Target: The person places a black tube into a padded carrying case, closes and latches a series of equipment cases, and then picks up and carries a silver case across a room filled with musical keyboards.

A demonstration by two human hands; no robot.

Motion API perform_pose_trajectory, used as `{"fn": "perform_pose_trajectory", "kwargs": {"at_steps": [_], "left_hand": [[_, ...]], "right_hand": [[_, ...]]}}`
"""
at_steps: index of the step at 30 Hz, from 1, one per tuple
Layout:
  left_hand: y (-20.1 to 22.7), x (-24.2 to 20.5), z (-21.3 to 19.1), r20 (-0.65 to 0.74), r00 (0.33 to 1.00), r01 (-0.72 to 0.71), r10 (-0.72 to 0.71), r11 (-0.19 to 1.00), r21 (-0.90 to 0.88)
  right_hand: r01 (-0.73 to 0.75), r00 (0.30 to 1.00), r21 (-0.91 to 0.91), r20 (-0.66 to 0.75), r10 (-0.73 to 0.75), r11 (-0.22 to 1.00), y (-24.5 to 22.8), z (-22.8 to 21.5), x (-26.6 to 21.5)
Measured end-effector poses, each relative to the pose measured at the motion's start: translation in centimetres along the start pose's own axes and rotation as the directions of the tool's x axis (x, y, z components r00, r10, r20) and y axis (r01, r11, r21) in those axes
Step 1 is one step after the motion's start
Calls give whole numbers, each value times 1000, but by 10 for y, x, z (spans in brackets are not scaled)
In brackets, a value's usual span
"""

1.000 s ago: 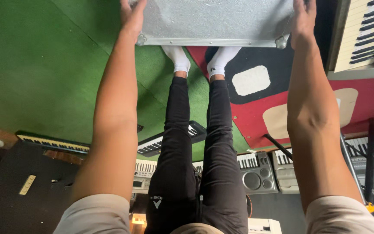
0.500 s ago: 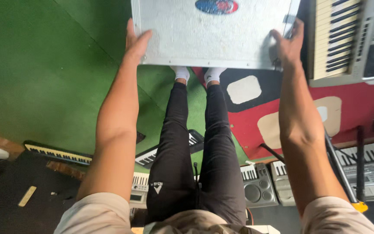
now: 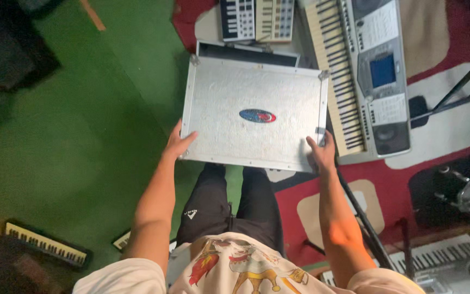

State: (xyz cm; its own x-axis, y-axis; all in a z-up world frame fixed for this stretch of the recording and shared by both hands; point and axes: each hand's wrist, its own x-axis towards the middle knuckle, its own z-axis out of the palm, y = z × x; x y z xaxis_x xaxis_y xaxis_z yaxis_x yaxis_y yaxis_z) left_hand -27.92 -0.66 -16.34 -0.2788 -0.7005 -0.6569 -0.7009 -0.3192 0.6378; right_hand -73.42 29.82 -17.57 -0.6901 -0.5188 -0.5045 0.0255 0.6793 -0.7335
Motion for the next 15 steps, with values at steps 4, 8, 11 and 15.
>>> {"fn": "perform_pose_trajectory", "kwargs": {"at_steps": [4, 8, 11, 15], "left_hand": [[22, -73, -18, -33, 999, -17, 15, 999, -46], [23, -129, -37, -110, 994, 8, -13, 999, -43], [7, -162, -46, -201, 979, 28, -40, 998, -62], [-30, -205, -44, -321, 943, 54, -90, 991, -119]], "right_hand": [[-14, 999, 39, 43, 12, 999, -57, -22, -42], [0, 994, 39, 109, -4, 999, -101, -31, -70], [69, 985, 21, 156, -71, 997, -123, -28, -86], [161, 961, -120, 247, -128, 980, -142, -14, -89]]}}
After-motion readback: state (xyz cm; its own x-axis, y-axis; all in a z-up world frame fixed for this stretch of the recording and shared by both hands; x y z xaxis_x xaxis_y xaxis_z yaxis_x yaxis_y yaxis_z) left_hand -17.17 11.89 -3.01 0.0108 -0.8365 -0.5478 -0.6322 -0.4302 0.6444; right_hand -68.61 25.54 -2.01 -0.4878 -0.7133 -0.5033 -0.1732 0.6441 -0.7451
